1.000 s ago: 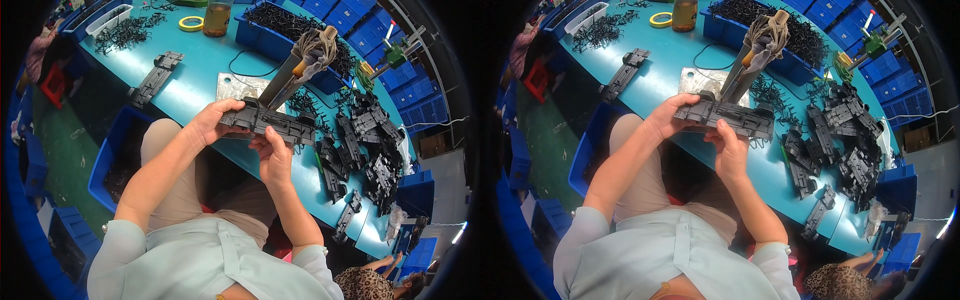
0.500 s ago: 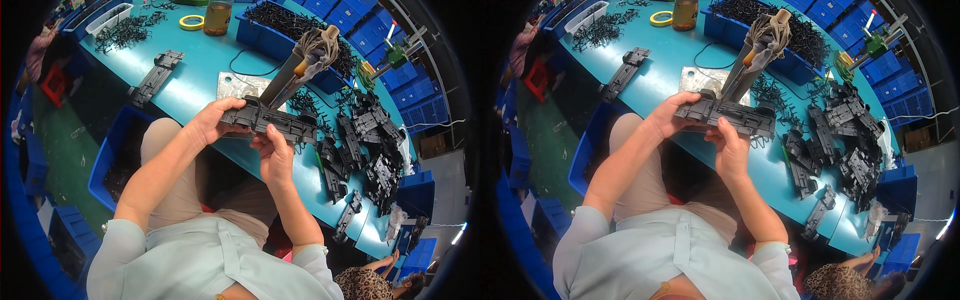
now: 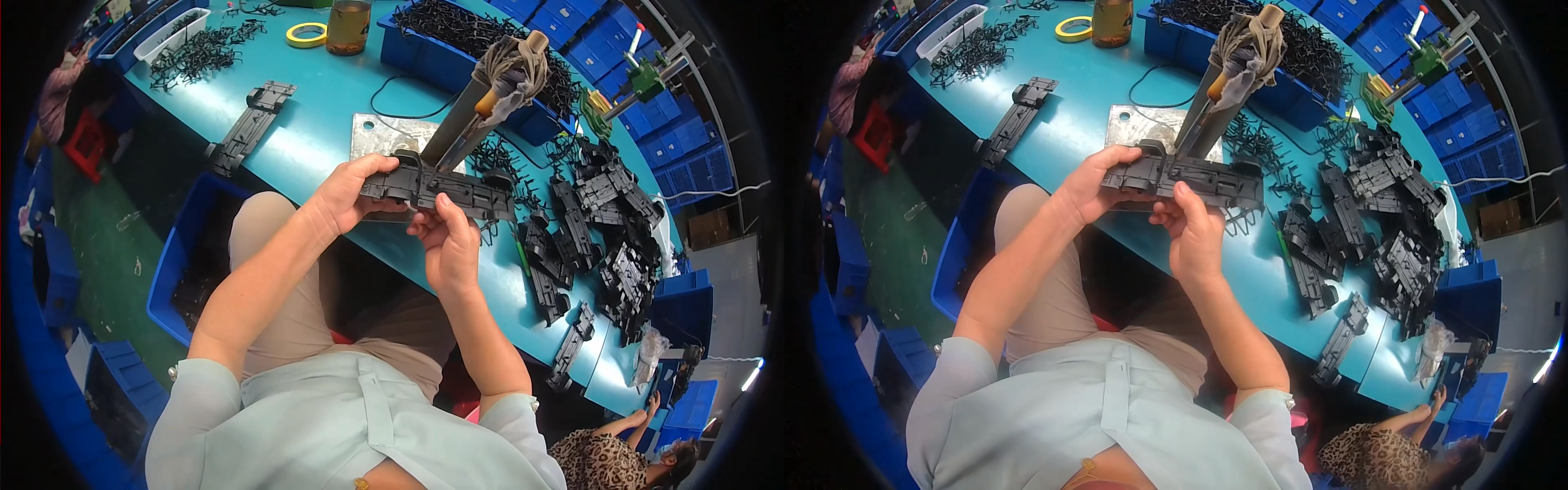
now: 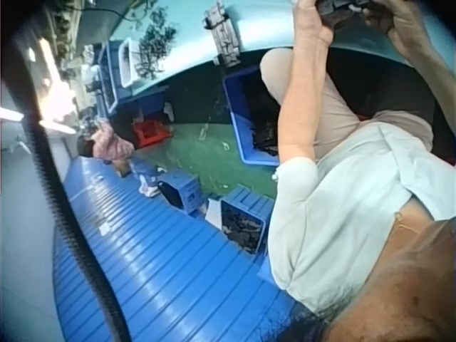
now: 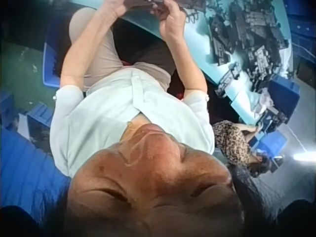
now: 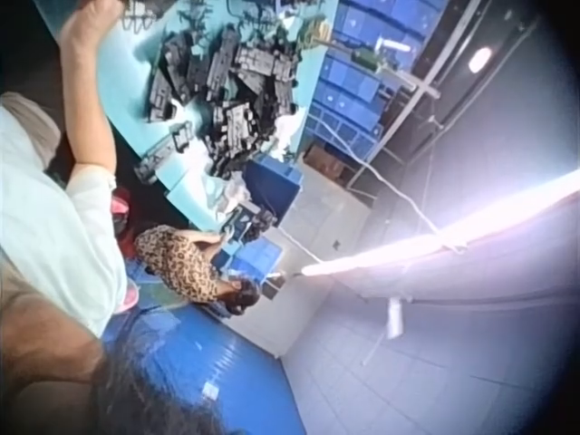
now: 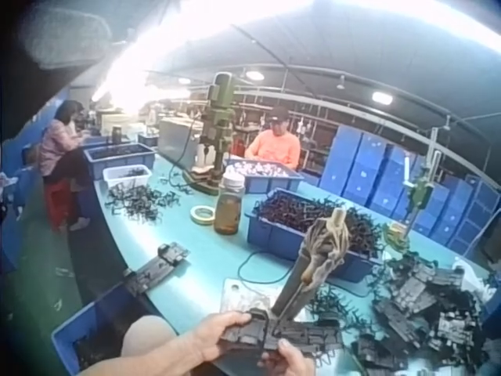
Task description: Assembling plastic components for a toy vehicle at a factory workbench.
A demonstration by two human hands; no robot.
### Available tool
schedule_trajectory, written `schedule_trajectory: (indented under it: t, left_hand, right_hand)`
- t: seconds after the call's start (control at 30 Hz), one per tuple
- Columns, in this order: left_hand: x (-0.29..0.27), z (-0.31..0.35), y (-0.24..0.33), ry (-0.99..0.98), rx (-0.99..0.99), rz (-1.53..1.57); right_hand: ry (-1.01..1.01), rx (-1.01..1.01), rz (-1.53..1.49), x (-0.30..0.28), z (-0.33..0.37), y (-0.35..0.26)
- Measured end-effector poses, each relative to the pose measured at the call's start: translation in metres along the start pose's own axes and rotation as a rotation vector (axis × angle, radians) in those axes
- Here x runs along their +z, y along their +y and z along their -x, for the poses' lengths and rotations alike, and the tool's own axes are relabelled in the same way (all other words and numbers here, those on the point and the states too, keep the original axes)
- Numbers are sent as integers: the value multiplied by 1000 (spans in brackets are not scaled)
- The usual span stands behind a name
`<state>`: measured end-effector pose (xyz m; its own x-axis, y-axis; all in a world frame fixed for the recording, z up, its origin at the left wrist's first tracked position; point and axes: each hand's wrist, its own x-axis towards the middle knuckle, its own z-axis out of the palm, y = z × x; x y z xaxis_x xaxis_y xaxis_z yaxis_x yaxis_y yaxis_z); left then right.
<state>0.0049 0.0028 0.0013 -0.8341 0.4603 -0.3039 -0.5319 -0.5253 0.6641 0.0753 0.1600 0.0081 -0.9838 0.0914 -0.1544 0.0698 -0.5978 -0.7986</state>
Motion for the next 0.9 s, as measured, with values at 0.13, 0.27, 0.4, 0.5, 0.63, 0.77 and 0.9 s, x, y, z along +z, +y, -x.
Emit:
schedule_trajectory:
  t: [0.13, 0.27, 0.4, 0.5, 0.63, 0.77, 0.9]
  left_hand:
    - [1, 5, -5, 24, 53, -42]
    - [1, 5, -6, -12, 84, -79]
    - [0, -2, -5, -22, 75, -92]
    - [6, -1, 1, 10, 31, -106]
    - [6, -4, 2, 32, -7, -82]
    - [2, -6, 4, 14, -34, -85]
    - [6, -4, 6, 30, -55, -77]
  right_hand:
    - [-5, 33, 4, -3, 2, -1]
    - [-16, 32, 34, -13, 1, 1]
    - [-9, 34, 44, -14, 0, -2]
    - [-12, 21, 29, -12, -2, -4]
    - [-40, 13, 15, -10, -4, -5]
    - [-34, 31, 26, -9, -6, -4]
    - [-42, 25, 15, -6, -6, -7]
